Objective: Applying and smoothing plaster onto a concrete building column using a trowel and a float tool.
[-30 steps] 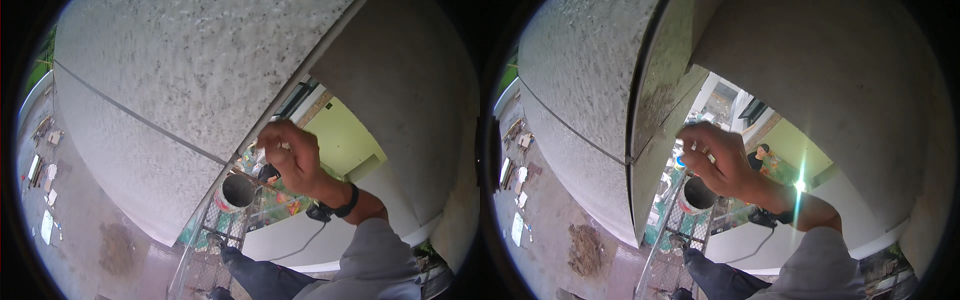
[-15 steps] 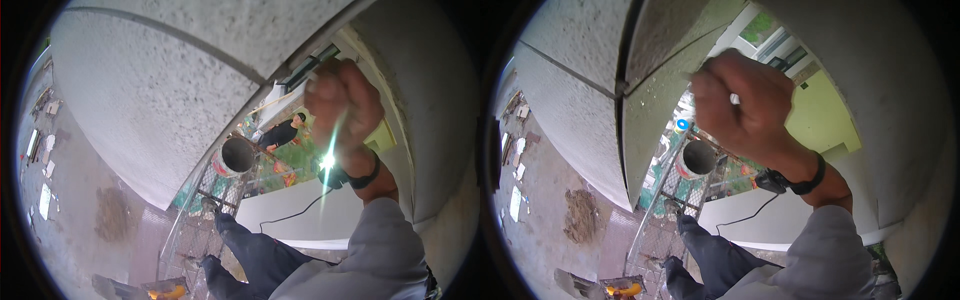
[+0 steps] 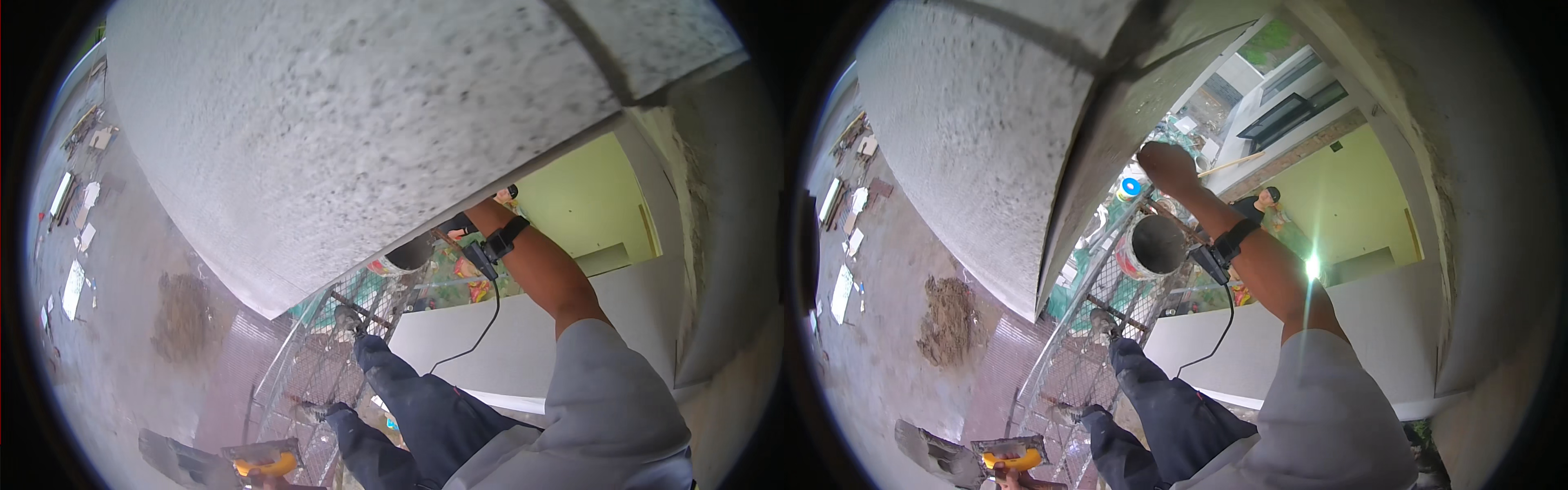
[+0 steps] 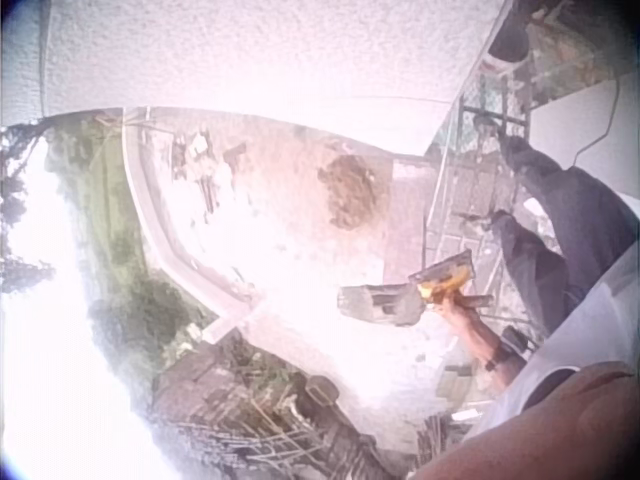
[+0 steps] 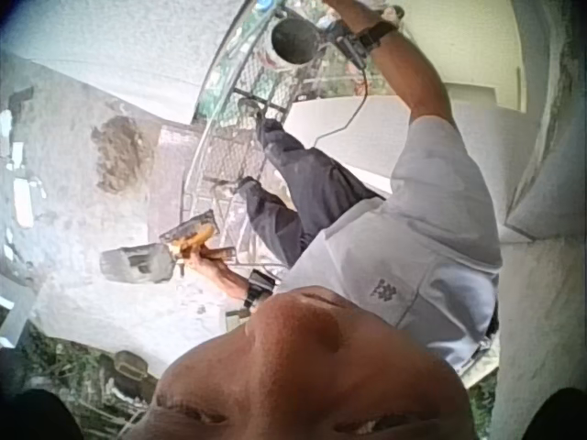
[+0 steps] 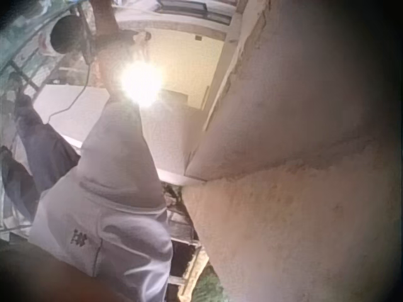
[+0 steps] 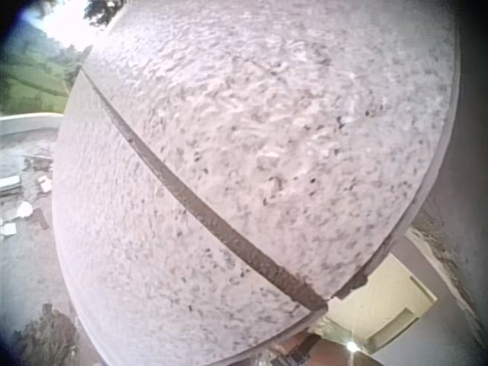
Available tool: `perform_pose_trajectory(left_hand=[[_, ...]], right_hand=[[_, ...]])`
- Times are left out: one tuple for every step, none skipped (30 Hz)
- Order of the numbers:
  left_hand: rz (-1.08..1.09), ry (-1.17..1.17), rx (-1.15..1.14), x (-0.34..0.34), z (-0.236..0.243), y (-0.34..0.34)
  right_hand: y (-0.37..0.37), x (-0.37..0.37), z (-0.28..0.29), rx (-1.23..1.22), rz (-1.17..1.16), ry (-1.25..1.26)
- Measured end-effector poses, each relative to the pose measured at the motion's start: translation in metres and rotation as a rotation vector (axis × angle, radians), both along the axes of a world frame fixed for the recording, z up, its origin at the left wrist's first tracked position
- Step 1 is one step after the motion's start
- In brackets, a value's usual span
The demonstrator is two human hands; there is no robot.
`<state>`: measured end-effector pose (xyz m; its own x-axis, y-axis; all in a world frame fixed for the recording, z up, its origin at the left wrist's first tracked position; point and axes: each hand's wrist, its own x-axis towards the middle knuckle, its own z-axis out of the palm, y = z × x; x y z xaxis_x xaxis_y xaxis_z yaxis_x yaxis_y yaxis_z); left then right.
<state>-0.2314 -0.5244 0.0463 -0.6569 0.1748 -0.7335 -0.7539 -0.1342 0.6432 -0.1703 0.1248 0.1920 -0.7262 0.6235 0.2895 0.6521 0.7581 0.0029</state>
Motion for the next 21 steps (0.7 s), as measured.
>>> perform_pose_trajectory(left_hand=[[0.001,0.003,-0.007,-0.001,-0.001,-0.001],[0.008,0.006,-0.010,-0.001,-0.001,-0.002],[0.013,0.010,-0.005,-0.001,-0.001,-0.003],[0.015,0.010,-0.006,-0.001,-0.001,-0.003],[0.013,0.014,-0.010,0.000,-0.001,-0.004],[0.011,0.016,-0.009,0.001,-0.001,-0.003],[0.010,0.018,-0.009,0.001,-0.001,-0.003],[0.009,0.021,-0.004,0.003,-0.001,-0.003],[0.006,0.020,0.006,0.003,-0.003,-0.004],[0.003,0.020,0.016,0.003,-0.004,-0.004],[-0.004,0.016,0.040,0.002,-0.006,-0.003],[-0.007,0.019,0.046,0.002,-0.007,-0.003],[0.021,0.012,0.007,0.002,-0.009,-0.002],[0.050,0.006,-0.034,0.002,-0.009,-0.001],[0.012,0.015,-0.011,-0.001,-0.009,0.000],[0.011,0.017,-0.010,-0.002,-0.009,0.002],[0.045,0.002,-0.036,-0.003,-0.008,0.004],[0.084,-0.012,-0.055,-0.003,-0.008,0.009],[0.028,-0.001,-0.039,-0.005,-0.005,0.010],[0.031,0.001,-0.035,-0.005,-0.004,0.013],[0.032,-0.007,-0.069,-0.004,-0.002,0.016]], right_hand=[[0.004,0.000,-0.002,0.023,0.060,0.008],[0.005,-0.002,-0.004,0.053,0.123,0.016],[0.004,-0.002,-0.005,0.054,0.130,0.011],[0.003,-0.002,-0.007,-0.052,0.061,0.030],[0.002,-0.002,-0.008,-0.156,-0.014,0.051],[0.001,-0.002,-0.010,-0.156,-0.018,0.050],[-0.001,-0.002,-0.012,-0.144,0.006,0.133],[-0.003,-0.003,-0.013,-0.133,0.031,0.216],[-0.005,-0.003,-0.014,-0.132,0.030,0.219],[-0.008,-0.004,-0.015,-0.115,0.039,0.289],[-0.010,-0.005,-0.015,-0.095,0.047,0.359],[-0.012,-0.006,-0.015,-0.088,0.045,0.362],[-0.014,-0.006,-0.016,-0.086,0.028,0.321],[-0.016,-0.007,-0.016,-0.088,0.011,0.280],[-0.017,-0.007,-0.017,-0.099,-0.021,0.332],[-0.017,-0.007,-0.016,-0.097,-0.022,0.334],[-0.017,-0.006,-0.017,-0.110,-0.044,0.322],[-0.015,-0.005,-0.017,-0.117,-0.059,0.311],[-0.013,-0.004,-0.016,-0.098,-0.036,0.257],[-0.010,-0.003,-0.016,-0.094,-0.033,0.259],[-0.008,-0.001,-0.014,-0.075,0.027,0.233]])
